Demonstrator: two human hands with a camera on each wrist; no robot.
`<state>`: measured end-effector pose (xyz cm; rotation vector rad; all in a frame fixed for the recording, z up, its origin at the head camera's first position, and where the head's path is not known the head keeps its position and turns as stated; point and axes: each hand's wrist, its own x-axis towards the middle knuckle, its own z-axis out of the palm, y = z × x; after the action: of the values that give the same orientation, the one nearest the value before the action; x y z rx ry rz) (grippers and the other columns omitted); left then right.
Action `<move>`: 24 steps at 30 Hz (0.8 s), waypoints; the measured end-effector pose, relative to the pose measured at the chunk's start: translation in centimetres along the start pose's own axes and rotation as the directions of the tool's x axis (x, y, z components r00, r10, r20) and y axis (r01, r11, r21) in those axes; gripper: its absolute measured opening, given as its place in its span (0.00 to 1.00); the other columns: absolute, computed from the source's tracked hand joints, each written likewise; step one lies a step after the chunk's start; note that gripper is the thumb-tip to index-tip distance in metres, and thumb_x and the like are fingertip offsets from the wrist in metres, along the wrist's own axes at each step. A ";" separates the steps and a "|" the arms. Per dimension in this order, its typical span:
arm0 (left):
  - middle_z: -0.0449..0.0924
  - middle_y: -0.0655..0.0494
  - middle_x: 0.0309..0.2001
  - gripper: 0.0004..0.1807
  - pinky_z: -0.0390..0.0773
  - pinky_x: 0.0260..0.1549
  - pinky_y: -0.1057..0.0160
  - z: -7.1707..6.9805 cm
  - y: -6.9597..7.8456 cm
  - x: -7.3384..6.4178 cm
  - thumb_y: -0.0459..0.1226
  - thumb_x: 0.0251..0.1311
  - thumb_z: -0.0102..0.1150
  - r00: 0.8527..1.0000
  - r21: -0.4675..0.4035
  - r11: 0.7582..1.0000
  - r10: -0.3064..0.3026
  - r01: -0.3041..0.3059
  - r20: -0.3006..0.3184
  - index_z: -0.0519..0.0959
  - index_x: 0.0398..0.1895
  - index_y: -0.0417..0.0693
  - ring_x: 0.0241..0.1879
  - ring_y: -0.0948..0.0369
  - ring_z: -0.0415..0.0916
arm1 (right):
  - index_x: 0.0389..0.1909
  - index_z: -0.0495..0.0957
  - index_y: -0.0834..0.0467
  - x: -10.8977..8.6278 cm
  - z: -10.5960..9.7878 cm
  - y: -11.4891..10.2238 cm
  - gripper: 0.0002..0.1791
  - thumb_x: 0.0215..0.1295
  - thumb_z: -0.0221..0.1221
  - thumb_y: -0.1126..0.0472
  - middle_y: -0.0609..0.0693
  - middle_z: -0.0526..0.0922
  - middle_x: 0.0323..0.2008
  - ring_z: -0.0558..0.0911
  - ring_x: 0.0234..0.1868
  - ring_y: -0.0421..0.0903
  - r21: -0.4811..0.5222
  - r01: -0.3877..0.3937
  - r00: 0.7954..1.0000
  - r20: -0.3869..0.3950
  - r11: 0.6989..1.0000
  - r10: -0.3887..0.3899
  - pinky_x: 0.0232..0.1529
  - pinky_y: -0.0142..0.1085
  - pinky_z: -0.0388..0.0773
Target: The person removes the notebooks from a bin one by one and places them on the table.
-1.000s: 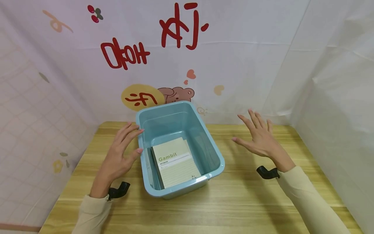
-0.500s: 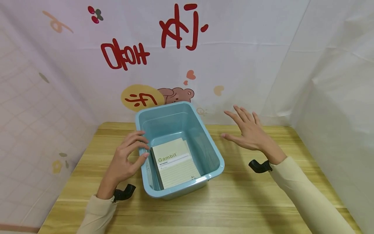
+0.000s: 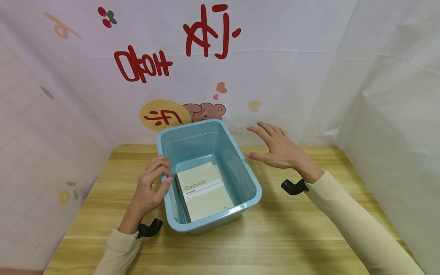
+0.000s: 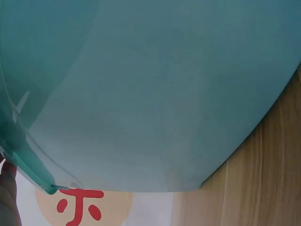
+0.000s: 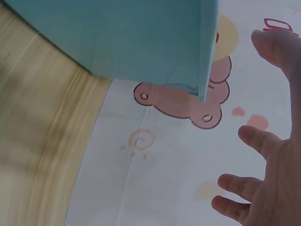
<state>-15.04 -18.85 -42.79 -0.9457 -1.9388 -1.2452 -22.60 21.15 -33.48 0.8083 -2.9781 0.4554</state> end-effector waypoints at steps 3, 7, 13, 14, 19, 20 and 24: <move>0.79 0.47 0.38 0.04 0.58 0.76 0.46 0.0 -0.1 -0.1 0.30 0.58 0.56 1.000 0.002 1.000 0.007 -0.006 -0.010 0.78 0.27 0.44 0.55 0.53 0.73 | 0.80 0.55 0.38 0.6 -0.2 -0.8 0.46 0.63 0.60 0.32 0.54 0.52 0.81 0.53 0.80 0.63 -0.002 0.006 1.000 0.009 1.000 -0.006 0.76 0.66 0.46; 0.79 0.47 0.38 0.04 0.58 0.76 0.46 0.0 -0.1 0.0 0.30 0.57 0.56 1.000 0.003 1.000 0.000 0.000 -0.013 0.78 0.27 0.44 0.54 0.51 0.73 | 0.80 0.55 0.38 1.3 -0.6 -1.7 0.47 0.63 0.59 0.30 0.54 0.53 0.81 0.53 0.80 0.61 -0.006 0.015 1.000 0.007 1.000 -0.014 0.76 0.65 0.47; 0.78 0.48 0.37 0.04 0.59 0.76 0.45 0.2 -0.1 0.0 0.30 0.56 0.56 1.000 0.001 1.000 -0.012 0.012 -0.011 0.78 0.27 0.44 0.55 0.52 0.73 | 0.79 0.56 0.37 2.2 -1.6 -3.3 0.46 0.62 0.59 0.29 0.52 0.53 0.81 0.53 0.81 0.60 0.006 0.035 0.999 0.017 0.999 -0.036 0.76 0.65 0.48; 0.78 0.48 0.37 0.04 0.59 0.75 0.45 0.2 -0.1 0.1 0.30 0.56 0.56 1.000 0.002 1.000 -0.012 0.012 -0.013 0.77 0.26 0.44 0.54 0.52 0.73 | 0.79 0.56 0.37 2.5 -1.8 -3.7 0.46 0.62 0.59 0.29 0.52 0.53 0.81 0.52 0.81 0.60 0.010 0.040 0.999 0.021 0.999 -0.040 0.76 0.65 0.48; 0.78 0.48 0.36 0.04 0.59 0.75 0.46 0.2 -0.1 0.2 0.30 0.55 0.55 1.000 0.007 1.000 -0.020 0.020 -0.020 0.77 0.26 0.44 0.54 0.50 0.73 | 0.80 0.56 0.37 3.7 -2.1 -5.3 0.46 0.63 0.57 0.28 0.52 0.53 0.81 0.53 0.80 0.59 0.012 0.052 0.998 0.047 0.999 -0.052 0.76 0.65 0.49; 0.78 0.48 0.36 0.04 0.59 0.75 0.46 0.2 -0.1 0.2 0.30 0.55 0.55 1.000 0.007 1.000 -0.019 0.019 -0.019 0.77 0.26 0.44 0.54 0.49 0.73 | 0.80 0.56 0.37 3.9 -2.1 -5.6 0.46 0.63 0.57 0.28 0.53 0.54 0.81 0.53 0.80 0.59 0.010 0.054 0.997 0.052 0.998 -0.054 0.75 0.65 0.50; 0.78 0.48 0.36 0.04 0.59 0.75 0.47 0.2 0.0 0.1 0.28 0.55 0.55 1.000 0.008 1.000 -0.015 0.015 -0.018 0.77 0.26 0.44 0.54 0.49 0.73 | 0.79 0.58 0.39 5.0 -1.7 -6.9 0.46 0.62 0.57 0.28 0.53 0.57 0.79 0.56 0.78 0.58 0.007 0.074 0.995 0.071 0.997 -0.074 0.74 0.64 0.54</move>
<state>-15.18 -18.61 -42.78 -0.9146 -1.9394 -1.2496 -23.62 13.49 -29.47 0.9521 -2.9999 0.4398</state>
